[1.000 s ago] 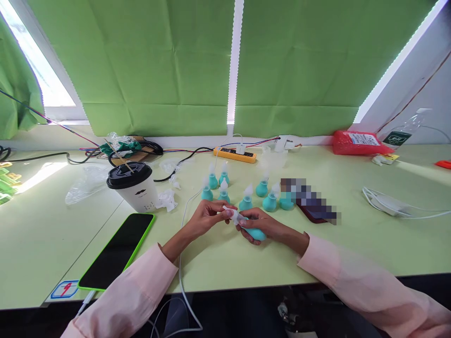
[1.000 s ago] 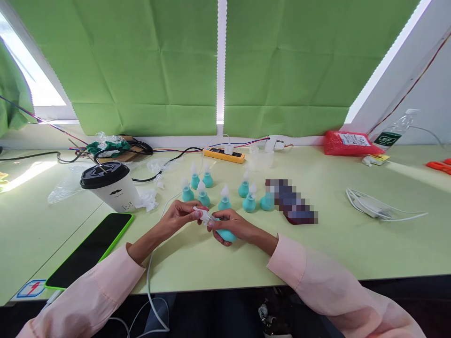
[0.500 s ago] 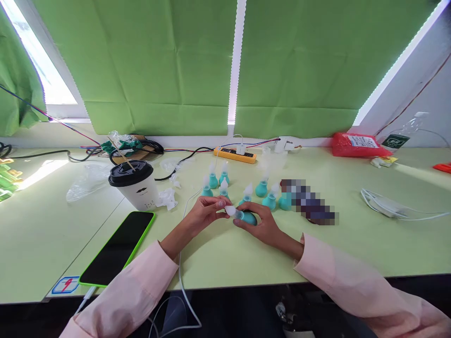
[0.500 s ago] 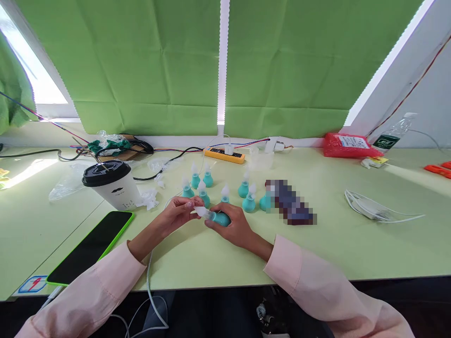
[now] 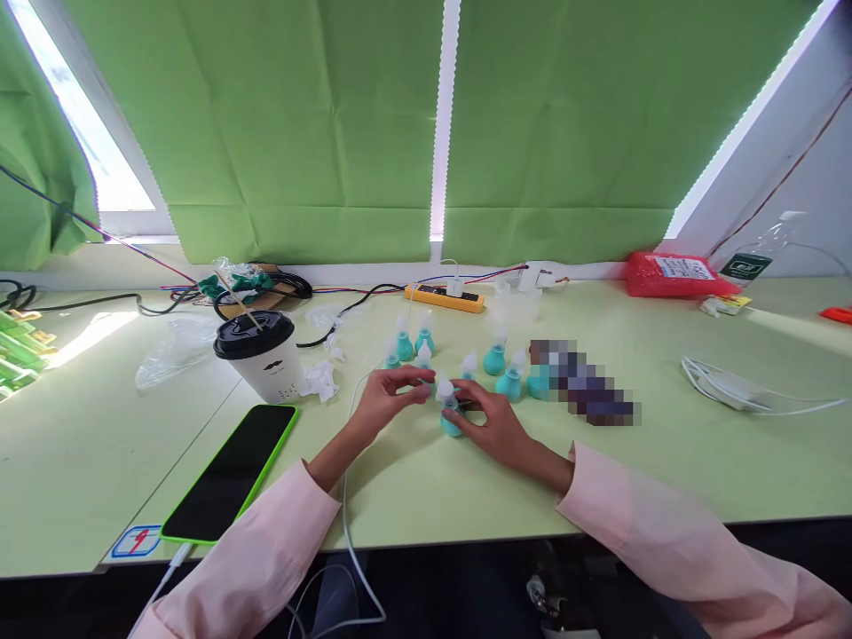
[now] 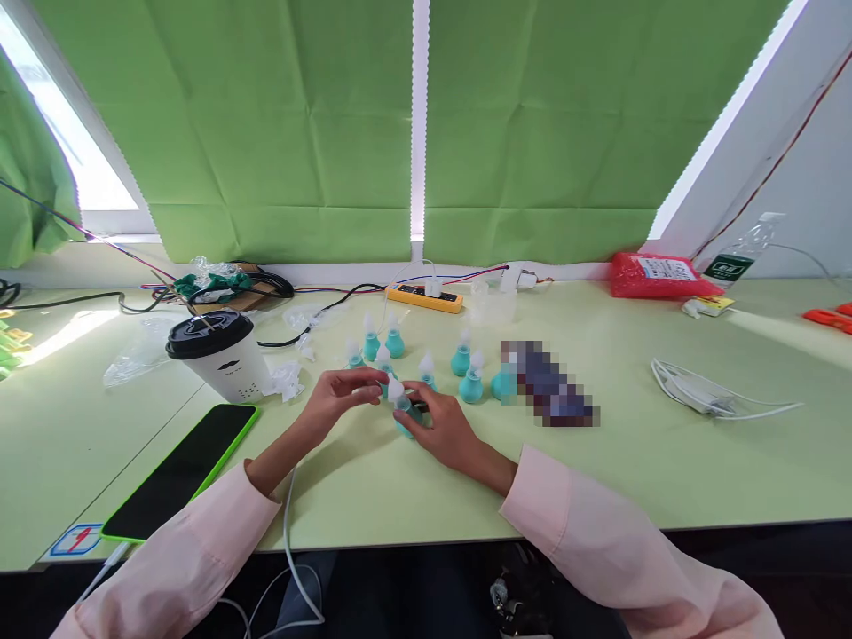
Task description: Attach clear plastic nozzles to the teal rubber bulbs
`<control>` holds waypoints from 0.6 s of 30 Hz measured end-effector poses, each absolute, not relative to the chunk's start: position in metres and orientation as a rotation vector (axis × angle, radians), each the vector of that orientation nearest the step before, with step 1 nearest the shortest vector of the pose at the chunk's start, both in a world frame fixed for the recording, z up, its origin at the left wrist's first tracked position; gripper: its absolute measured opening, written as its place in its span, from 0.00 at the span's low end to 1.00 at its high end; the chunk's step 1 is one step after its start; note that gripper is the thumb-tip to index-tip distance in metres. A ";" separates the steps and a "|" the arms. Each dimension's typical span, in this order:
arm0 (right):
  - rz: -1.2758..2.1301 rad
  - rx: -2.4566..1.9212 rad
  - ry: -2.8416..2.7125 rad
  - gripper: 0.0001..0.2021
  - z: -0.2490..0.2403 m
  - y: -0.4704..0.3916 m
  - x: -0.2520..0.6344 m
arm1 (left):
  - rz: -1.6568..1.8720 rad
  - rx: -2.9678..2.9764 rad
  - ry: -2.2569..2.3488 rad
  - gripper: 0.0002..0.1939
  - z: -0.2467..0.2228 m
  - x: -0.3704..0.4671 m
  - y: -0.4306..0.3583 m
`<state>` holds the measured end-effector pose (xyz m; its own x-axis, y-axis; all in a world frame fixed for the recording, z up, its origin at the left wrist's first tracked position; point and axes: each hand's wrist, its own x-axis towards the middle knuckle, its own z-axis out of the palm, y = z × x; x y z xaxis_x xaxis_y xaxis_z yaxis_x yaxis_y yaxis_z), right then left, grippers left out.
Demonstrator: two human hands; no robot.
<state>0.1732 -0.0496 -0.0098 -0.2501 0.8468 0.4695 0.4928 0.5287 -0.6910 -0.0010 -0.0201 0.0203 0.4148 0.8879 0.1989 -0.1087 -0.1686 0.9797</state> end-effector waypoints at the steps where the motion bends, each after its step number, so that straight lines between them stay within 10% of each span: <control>1: 0.567 -1.092 -1.889 0.17 -0.009 -0.051 0.173 | 1.043 1.564 0.784 0.13 0.020 0.000 -0.022; 18: 0.380 -0.904 -1.882 0.05 -0.015 -0.056 0.167 | 1.143 2.053 1.062 0.09 0.009 0.011 -0.035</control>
